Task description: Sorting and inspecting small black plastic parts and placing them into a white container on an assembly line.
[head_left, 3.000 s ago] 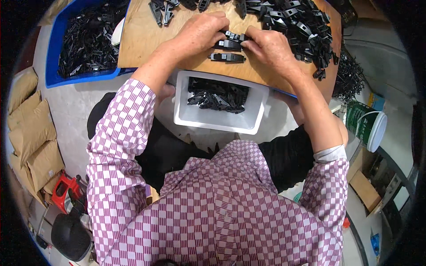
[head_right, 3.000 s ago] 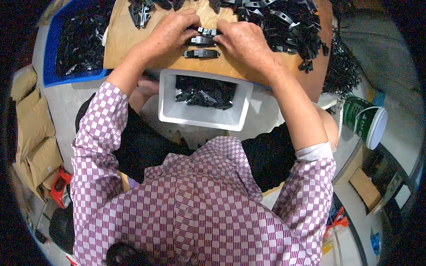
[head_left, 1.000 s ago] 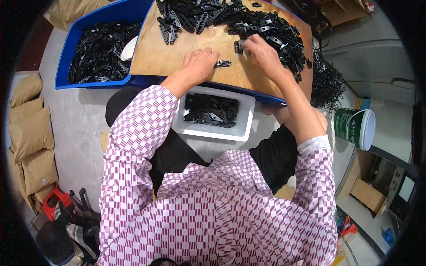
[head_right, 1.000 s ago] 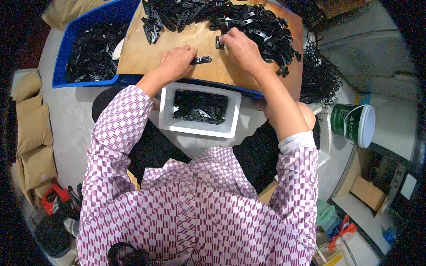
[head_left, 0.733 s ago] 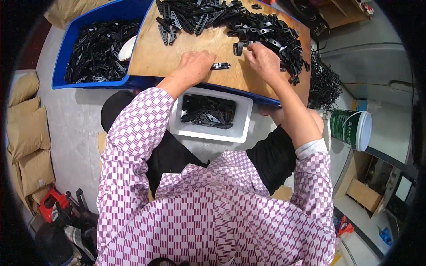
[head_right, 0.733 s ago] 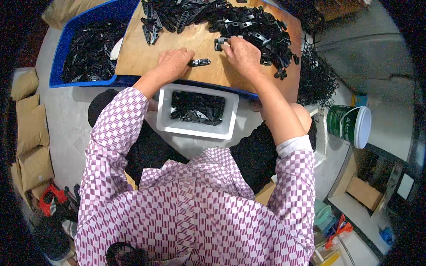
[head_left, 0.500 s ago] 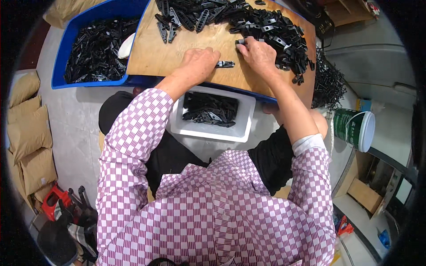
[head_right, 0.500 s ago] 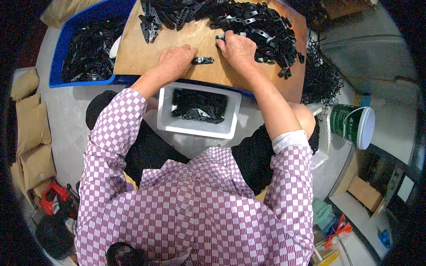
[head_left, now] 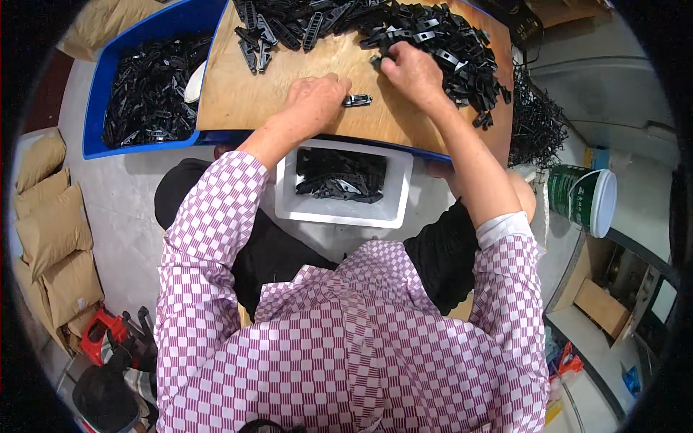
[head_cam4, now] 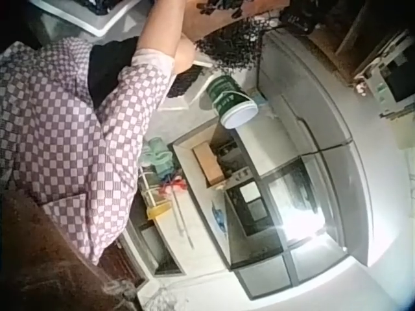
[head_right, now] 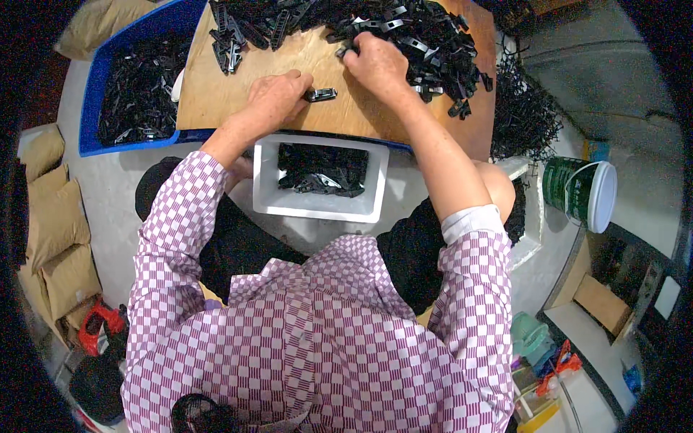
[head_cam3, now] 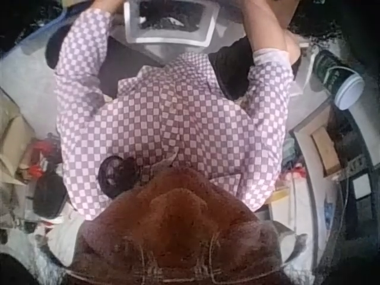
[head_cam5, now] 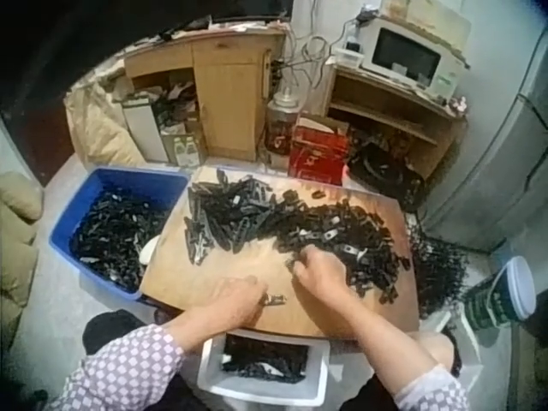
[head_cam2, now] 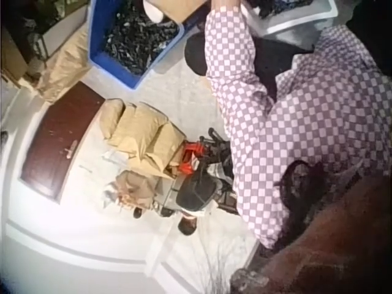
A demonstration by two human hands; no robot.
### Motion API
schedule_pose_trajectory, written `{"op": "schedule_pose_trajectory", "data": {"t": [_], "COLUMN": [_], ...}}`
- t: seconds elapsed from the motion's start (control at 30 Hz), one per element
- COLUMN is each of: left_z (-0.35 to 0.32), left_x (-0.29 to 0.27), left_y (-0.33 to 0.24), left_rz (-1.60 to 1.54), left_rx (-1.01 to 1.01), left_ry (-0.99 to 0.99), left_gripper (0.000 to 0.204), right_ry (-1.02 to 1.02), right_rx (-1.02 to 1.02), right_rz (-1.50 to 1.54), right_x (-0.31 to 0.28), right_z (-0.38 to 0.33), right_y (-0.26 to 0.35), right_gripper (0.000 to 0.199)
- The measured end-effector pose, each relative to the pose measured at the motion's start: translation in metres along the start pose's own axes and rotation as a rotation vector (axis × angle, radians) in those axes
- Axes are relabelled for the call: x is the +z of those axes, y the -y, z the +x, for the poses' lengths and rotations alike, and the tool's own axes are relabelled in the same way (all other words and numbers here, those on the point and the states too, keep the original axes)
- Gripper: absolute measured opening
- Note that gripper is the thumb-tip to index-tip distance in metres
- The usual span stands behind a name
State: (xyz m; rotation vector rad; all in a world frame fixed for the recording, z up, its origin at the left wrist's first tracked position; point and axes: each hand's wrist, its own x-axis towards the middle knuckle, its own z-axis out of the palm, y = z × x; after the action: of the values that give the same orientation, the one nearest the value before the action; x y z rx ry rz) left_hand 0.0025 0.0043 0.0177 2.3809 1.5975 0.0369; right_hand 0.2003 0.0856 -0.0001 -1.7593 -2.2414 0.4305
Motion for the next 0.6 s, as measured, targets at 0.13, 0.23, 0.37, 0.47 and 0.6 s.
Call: {"op": "schedule_pose_trajectory", "data": {"t": [0.13, 0.23, 0.37, 0.47, 0.6], "left_z": [-0.005, -0.010, -0.010, -0.011, -0.012], "left_x": [0.006, 0.005, 0.005, 0.009, 0.012], "left_y": [0.012, 0.016, 0.018, 0.018, 0.022], "left_rz": [-0.029, -0.053, -0.065, -0.100, -0.157], "left_rx": [0.030, 0.081, 0.110, 0.087, 0.077], "left_ry": [-0.097, -0.133, -0.167, -0.193, -0.198], "left_gripper": [0.018, 0.017, 0.018, 0.017, 0.017], "right_ry": [-0.037, 0.012, 0.167, 0.172, 0.230], "right_rx": [-0.119, -0.284, -0.523, -0.569, -0.577], "right_rz": [0.190, 0.275, -0.031, -0.050, -0.010], "right_x": [-0.017, -0.025, -0.021, -0.017, -0.019], "right_z": [-0.006, -0.029, -0.052, -0.057, -0.058], "right_y": [0.006, 0.018, 0.016, 0.014, 0.016], "right_gripper": [0.031, 0.025, 0.019, 0.015, 0.019]}}
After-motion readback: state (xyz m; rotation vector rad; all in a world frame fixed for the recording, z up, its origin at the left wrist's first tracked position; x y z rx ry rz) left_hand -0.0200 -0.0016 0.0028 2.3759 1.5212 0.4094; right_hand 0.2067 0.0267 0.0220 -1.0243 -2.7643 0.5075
